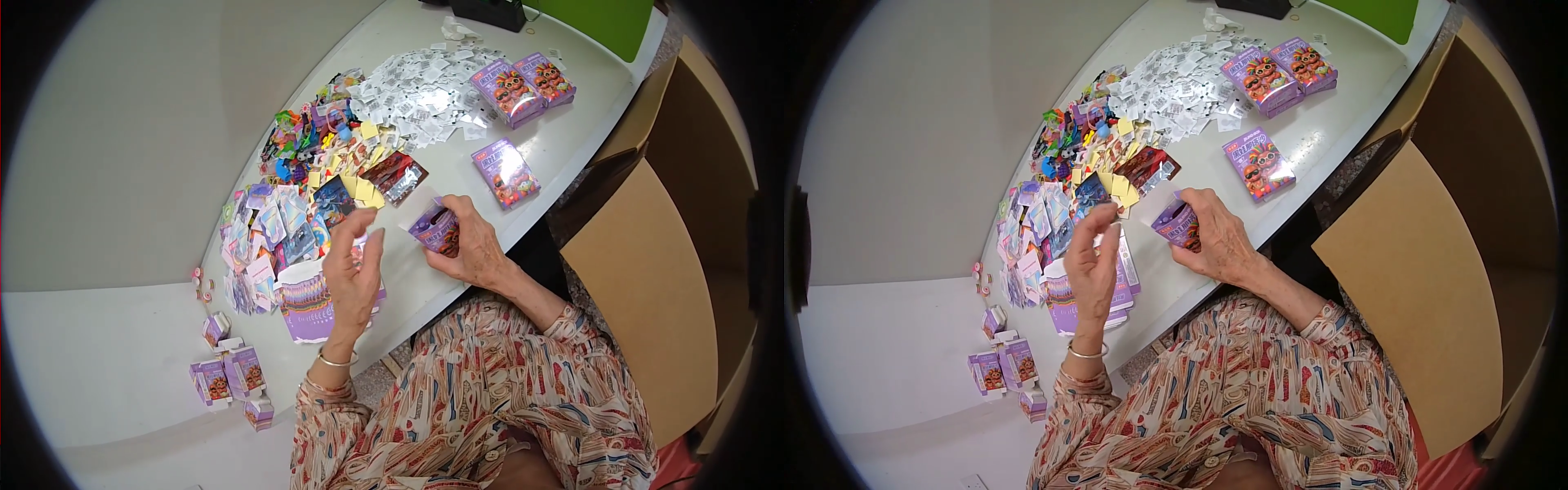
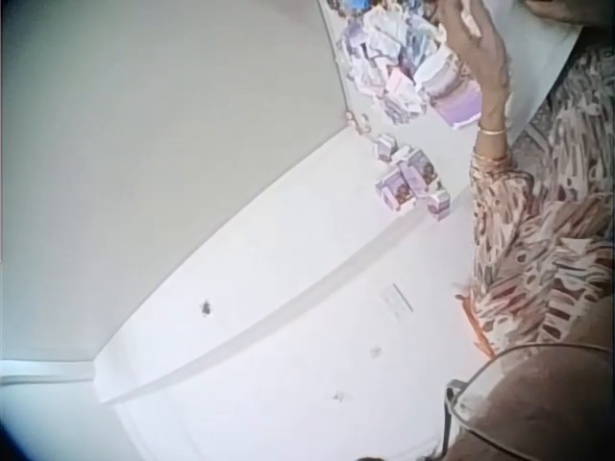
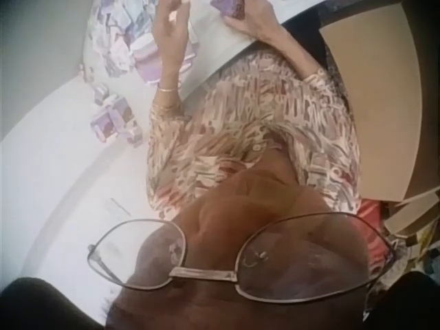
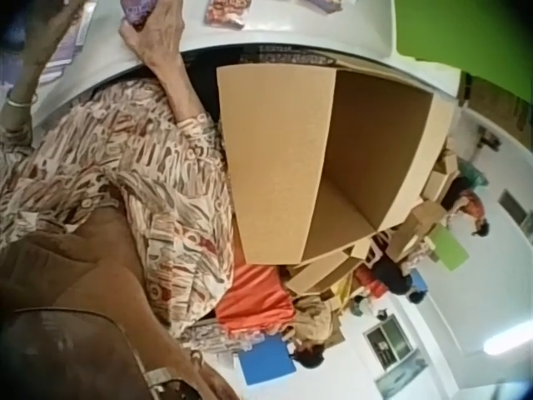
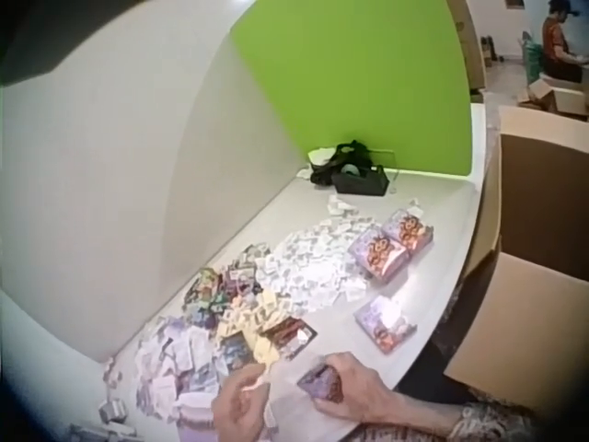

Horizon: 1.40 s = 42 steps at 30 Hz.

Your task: Sorting and stacking small purple and pink packaged products on a table.

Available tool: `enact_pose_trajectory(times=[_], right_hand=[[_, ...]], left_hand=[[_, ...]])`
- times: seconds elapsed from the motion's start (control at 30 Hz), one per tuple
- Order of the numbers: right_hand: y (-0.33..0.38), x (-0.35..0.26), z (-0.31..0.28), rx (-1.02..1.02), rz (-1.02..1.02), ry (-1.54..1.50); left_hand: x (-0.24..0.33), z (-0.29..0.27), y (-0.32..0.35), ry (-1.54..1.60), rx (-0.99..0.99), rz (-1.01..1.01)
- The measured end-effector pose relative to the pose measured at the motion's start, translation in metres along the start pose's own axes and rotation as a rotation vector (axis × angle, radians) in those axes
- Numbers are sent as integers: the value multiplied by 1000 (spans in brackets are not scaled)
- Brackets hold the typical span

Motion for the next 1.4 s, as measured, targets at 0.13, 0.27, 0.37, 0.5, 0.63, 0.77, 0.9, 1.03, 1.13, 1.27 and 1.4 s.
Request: enact_pose_trajectory(times=[0.13, 0.27, 0.37, 0.5, 0.63, 0.77, 0.9, 1.03, 1.13, 1.27, 1.4], right_hand=[[-2, 0, -1, 50, -55, 3], [-1, 2, -2, 59, -48, -2], [1, 1, 2, 52, -53, 9], [4, 7, 4, 36, -29, -47], [0, 4, 2, 47, -84, 7], [-2, 5, 2, 35, -70, 21], [1, 5, 2, 11, -49, 62], [-3, 3, 0, -9, -43, 105], [-4, 1, 0, -64, -2, 104], [-6, -4, -4, -62, -14, 118], [-7, -3, -4, -76, -14, 122]], left_hand=[[-11, 19, 17, 84, -45, -28], [-17, 37, 28, 416, 20, -217], [-21, 45, 34, 345, 4, -120], [-23, 60, 31, 404, -126, -221], [-6, 53, 17, 231, -142, -23], [10, 51, 12, -17, -109, 149], [14, 48, 15, -165, -158, 320], [17, 42, 4, 4, -222, 76], [-7, 48, -5, 268, -229, -240], [-9, 52, -8, 329, -218, -320], [-16, 53, -7, 235, -171, -318]])
Point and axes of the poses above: each hand's wrist, its own y-axis away from the middle knuckle, its own z-axis out of the palm, x = y × z, the point moved 4 cm from there along -y, towards the middle knuckle, and after that the axes turned 3 degrees about y, right-handed, at the moved point
